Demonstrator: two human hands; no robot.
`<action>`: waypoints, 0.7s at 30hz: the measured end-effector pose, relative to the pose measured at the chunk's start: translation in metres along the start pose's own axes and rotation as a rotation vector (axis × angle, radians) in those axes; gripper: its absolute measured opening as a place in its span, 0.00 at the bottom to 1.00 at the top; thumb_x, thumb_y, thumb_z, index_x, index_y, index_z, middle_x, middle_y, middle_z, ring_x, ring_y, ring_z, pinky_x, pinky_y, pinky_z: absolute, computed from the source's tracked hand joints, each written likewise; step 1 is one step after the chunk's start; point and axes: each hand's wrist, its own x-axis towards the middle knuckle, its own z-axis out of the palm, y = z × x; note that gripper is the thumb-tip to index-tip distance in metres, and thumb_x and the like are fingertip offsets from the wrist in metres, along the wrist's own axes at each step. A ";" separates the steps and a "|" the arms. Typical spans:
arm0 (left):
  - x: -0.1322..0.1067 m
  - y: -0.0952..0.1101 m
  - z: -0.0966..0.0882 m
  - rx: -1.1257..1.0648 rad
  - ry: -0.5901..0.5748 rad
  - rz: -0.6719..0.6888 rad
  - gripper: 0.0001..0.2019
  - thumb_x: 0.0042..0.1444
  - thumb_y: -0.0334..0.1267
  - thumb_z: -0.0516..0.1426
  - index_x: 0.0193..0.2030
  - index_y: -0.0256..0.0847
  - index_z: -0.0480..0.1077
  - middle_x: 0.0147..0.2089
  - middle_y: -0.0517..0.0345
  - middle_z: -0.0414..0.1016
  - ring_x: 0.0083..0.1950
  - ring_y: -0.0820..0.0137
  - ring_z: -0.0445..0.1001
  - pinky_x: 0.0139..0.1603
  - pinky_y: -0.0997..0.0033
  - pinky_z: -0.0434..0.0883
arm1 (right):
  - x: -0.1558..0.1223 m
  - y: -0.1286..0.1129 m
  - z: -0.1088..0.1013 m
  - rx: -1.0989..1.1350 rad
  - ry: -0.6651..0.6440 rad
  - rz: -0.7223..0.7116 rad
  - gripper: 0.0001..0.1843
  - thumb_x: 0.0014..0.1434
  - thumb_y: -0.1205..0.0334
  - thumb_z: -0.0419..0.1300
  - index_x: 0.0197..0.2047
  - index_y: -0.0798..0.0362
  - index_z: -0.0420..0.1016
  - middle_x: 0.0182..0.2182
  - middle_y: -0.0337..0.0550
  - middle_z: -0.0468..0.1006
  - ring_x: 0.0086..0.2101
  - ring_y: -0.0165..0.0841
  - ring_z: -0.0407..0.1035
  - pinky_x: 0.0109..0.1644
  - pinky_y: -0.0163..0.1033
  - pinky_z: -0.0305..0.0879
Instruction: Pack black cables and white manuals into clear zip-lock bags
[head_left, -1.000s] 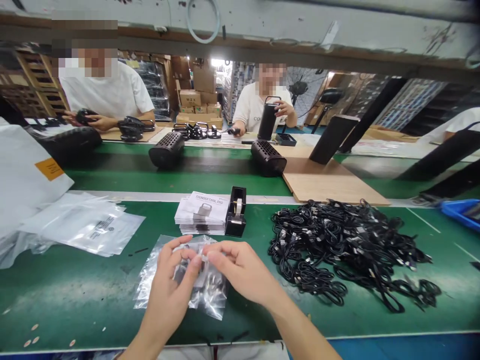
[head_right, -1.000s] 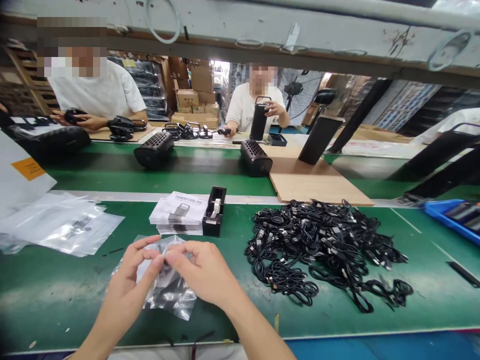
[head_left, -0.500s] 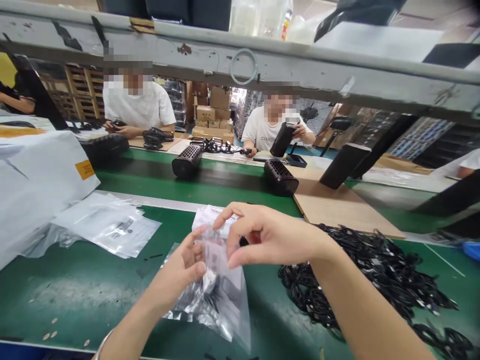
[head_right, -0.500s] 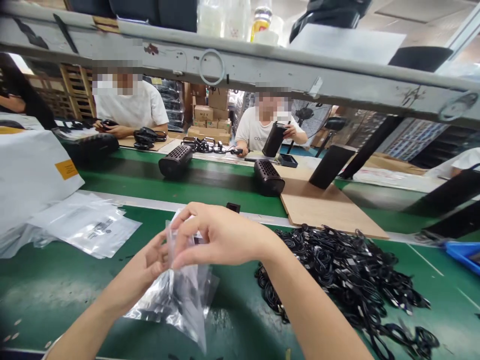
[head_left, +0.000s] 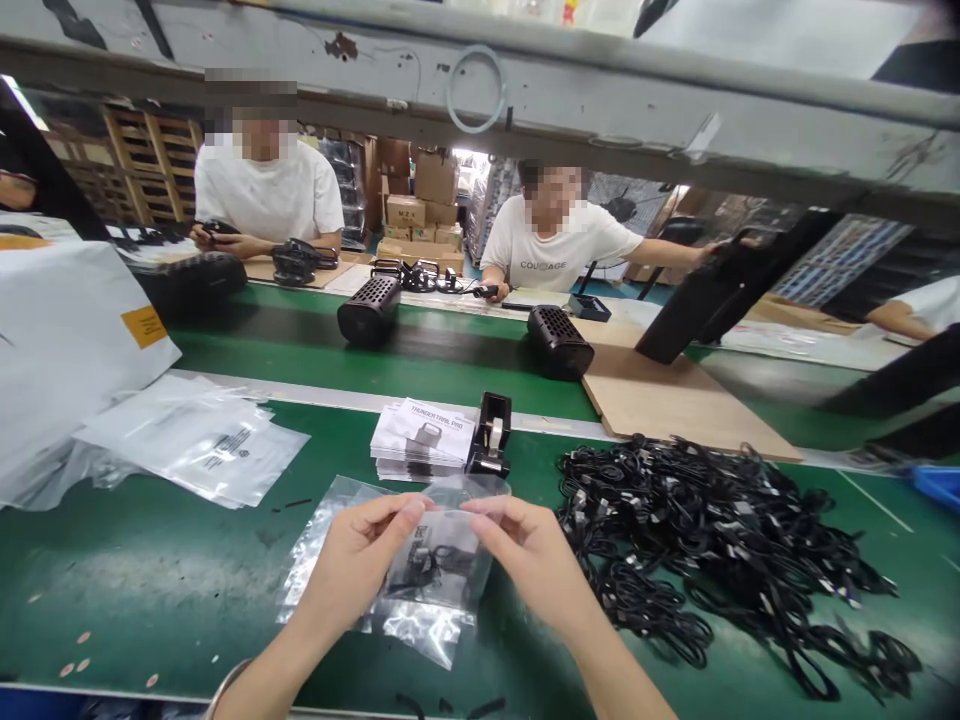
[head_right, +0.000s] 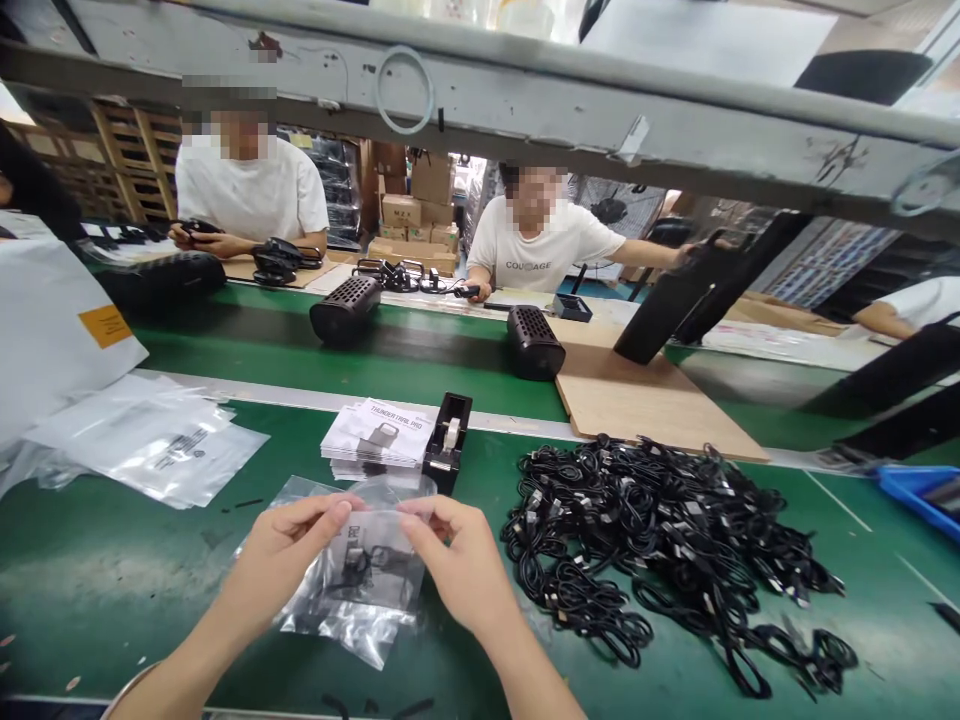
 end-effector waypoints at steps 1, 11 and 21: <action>0.000 0.001 -0.001 0.021 0.011 0.002 0.13 0.50 0.47 0.57 0.33 0.42 0.78 0.33 0.56 0.79 0.41 0.61 0.74 0.43 0.68 0.70 | 0.004 0.000 0.000 0.006 0.009 -0.017 0.14 0.57 0.55 0.55 0.39 0.54 0.77 0.35 0.45 0.78 0.35 0.36 0.69 0.40 0.39 0.65; 0.006 -0.008 -0.007 0.081 0.055 0.003 0.12 0.47 0.46 0.59 0.32 0.41 0.78 0.32 0.55 0.79 0.33 0.65 0.73 0.33 0.70 0.71 | 0.011 0.000 -0.010 -0.026 -0.012 -0.129 0.15 0.60 0.56 0.52 0.43 0.52 0.76 0.38 0.44 0.78 0.38 0.36 0.70 0.43 0.40 0.65; 0.005 0.001 -0.009 -0.139 -0.013 -0.011 0.11 0.50 0.45 0.55 0.35 0.43 0.73 0.42 0.52 0.78 0.44 0.62 0.73 0.42 0.68 0.69 | 0.019 0.000 -0.016 -0.022 -0.016 -0.190 0.16 0.53 0.72 0.51 0.34 0.50 0.79 0.34 0.41 0.79 0.37 0.34 0.72 0.43 0.38 0.66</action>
